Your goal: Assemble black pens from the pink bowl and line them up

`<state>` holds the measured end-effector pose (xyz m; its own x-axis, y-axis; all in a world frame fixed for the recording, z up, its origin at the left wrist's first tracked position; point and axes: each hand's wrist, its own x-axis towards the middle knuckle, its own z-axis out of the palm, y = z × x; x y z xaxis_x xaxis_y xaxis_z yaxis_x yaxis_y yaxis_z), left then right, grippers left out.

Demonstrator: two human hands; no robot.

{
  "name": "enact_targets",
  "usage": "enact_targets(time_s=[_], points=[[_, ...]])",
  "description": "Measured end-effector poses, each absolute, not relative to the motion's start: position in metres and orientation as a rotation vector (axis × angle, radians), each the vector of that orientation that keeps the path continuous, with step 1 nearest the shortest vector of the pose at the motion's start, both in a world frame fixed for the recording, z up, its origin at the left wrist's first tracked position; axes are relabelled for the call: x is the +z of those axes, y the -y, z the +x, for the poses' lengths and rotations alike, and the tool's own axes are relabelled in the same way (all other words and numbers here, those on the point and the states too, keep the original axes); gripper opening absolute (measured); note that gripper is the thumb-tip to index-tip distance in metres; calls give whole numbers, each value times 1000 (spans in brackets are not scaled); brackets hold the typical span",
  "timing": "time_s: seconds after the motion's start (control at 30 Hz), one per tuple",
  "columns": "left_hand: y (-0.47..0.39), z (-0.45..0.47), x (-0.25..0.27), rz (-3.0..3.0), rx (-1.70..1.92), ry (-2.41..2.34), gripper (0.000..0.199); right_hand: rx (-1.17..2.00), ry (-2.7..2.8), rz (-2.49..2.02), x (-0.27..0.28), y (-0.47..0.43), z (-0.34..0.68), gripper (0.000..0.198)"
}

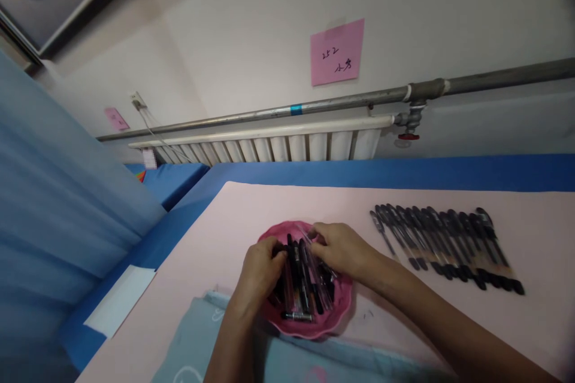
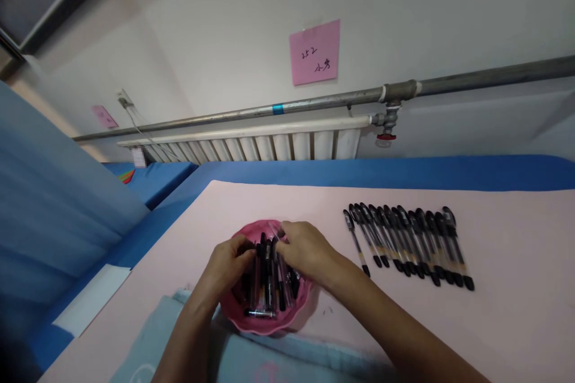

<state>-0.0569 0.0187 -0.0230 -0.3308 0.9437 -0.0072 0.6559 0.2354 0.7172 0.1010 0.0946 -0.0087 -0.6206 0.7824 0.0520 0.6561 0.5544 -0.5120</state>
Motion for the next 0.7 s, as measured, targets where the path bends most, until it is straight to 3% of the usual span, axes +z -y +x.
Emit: enact_targets(time_s=[0.3, 0.5, 0.7], points=[[-18, -45, -29, 1727, 528, -2218, 13, 906, 2355, -1243, -5, -98, 101, 20], [-18, -32, -21, 1692, 208, -2333, 28, 981, 2292, -1213, -7, -99, 101, 16], [-19, -33, -25, 1729, 195, -2346, 25, 1089, 2162, -1176, -11, -101, 101, 12]])
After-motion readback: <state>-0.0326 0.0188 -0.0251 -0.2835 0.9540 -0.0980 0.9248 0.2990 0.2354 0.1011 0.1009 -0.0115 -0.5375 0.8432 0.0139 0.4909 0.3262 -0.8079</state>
